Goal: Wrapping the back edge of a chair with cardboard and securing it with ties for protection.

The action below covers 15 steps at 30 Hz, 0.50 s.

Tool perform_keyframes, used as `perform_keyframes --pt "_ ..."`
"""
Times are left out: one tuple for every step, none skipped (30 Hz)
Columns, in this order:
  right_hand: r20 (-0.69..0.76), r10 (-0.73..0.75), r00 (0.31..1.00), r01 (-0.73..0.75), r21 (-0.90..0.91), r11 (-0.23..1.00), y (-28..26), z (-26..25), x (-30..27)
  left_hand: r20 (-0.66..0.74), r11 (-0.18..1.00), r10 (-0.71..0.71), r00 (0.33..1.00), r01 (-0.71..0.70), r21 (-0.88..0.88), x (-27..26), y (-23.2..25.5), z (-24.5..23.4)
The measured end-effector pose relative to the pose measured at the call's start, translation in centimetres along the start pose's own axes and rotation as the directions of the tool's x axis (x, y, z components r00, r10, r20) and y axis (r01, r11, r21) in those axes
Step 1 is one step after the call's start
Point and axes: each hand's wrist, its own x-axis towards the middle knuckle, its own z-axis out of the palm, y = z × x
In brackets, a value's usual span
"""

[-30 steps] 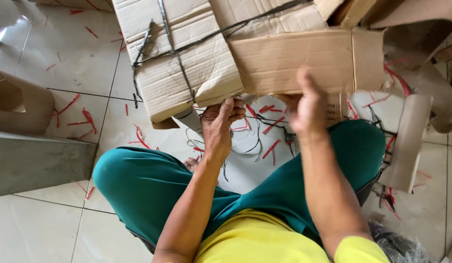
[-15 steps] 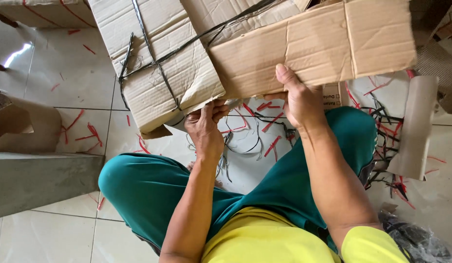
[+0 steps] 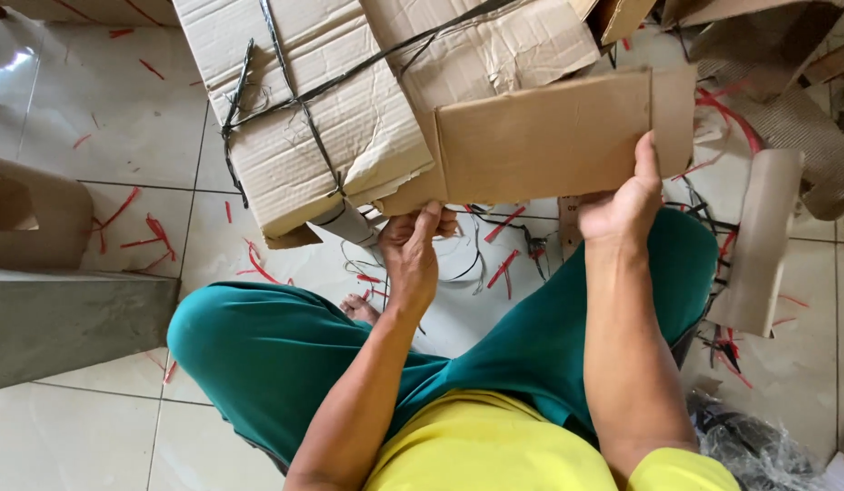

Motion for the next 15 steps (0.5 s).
perform_keyframes --pt "0.004 -0.003 1.0 0.003 0.0 1.0 0.4 -0.1 0.1 0.002 1.0 0.003 1.0 -0.003 -0.003 0.1 -0.2 -0.1" --pt "0.017 -0.02 1.0 0.021 -0.058 0.998 0.8 -0.4 0.1 -0.001 1.0 0.015 1.0 -0.015 -0.005 0.1 -0.4 -0.1" --pt "0.031 -0.037 0.999 0.04 -0.116 0.992 1.1 -0.8 0.2 -0.003 1.0 0.027 1.0 -0.027 -0.006 0.2 -0.6 -0.1" --pt "0.021 -0.045 0.999 0.047 -0.113 0.993 1.3 -1.3 0.5 0.006 1.0 0.017 1.0 -0.017 -0.005 0.0 -0.7 0.0" --pt "0.026 -0.064 0.998 0.066 -0.107 0.992 1.5 -1.9 0.9 0.011 0.999 0.033 0.999 -0.034 0.029 -0.2 -0.8 0.2" --pt "0.033 -0.084 0.996 0.087 -0.099 0.991 1.7 -2.3 1.4 0.018 0.997 0.052 0.998 -0.053 0.063 -0.2 -0.8 0.4" --pt "0.024 -0.093 0.995 0.095 -0.094 0.991 1.0 -3.0 2.2 0.029 0.997 0.045 0.999 -0.047 0.064 -1.3 -1.1 0.6" --pt "-0.002 -0.135 0.991 0.135 -0.058 0.989 0.6 -3.6 3.1 0.081 0.969 0.073 0.994 -0.09 0.229 -2.4 -1.2 0.6" --pt "-0.031 -0.176 0.984 0.175 -0.023 0.984 0.1 -4.1 3.9 0.137 0.913 0.092 0.986 -0.138 0.384 -3.4 -1.3 0.6" --pt "-0.031 -0.178 0.984 0.177 -0.019 0.984 -0.2 -3.9 3.5 0.141 0.913 0.092 0.986 -0.14 0.384 -4.5 -1.6 0.8" --pt "-0.113 -0.186 0.976 0.184 -0.025 0.983 -0.6 -3.7 3.0 0.112 0.963 -0.017 0.994 -0.014 0.269 -5.6 -1.8 1.0" --pt "-0.195 -0.196 0.961 0.193 -0.032 0.981 -1.2 -3.5 2.7 0.1 0.983 -0.131 0.986 0.116 0.146 -6.6 -2.2 1.3" --pt "-0.197 -0.201 0.96 0.199 -0.029 0.98 -0.8 -3.9 2.9 0.107 0.983 -0.132 0.986 0.116 0.145 -6.3 -3.2 0.2" --pt "-0.163 -0.17 0.972 0.168 -0.022 0.985 -0.5 -4.5 3.0 0.079 0.986 -0.115 0.99 0.104 0.128 -6.1 -4.3 -0.9" --pt "-0.128 -0.138 0.982 0.137 -0.017 0.99 -0.2 -5.1 3.2 0.051 0.989 -0.099 0.994 0.093 0.112 -6.0 -5.4 -2.0"
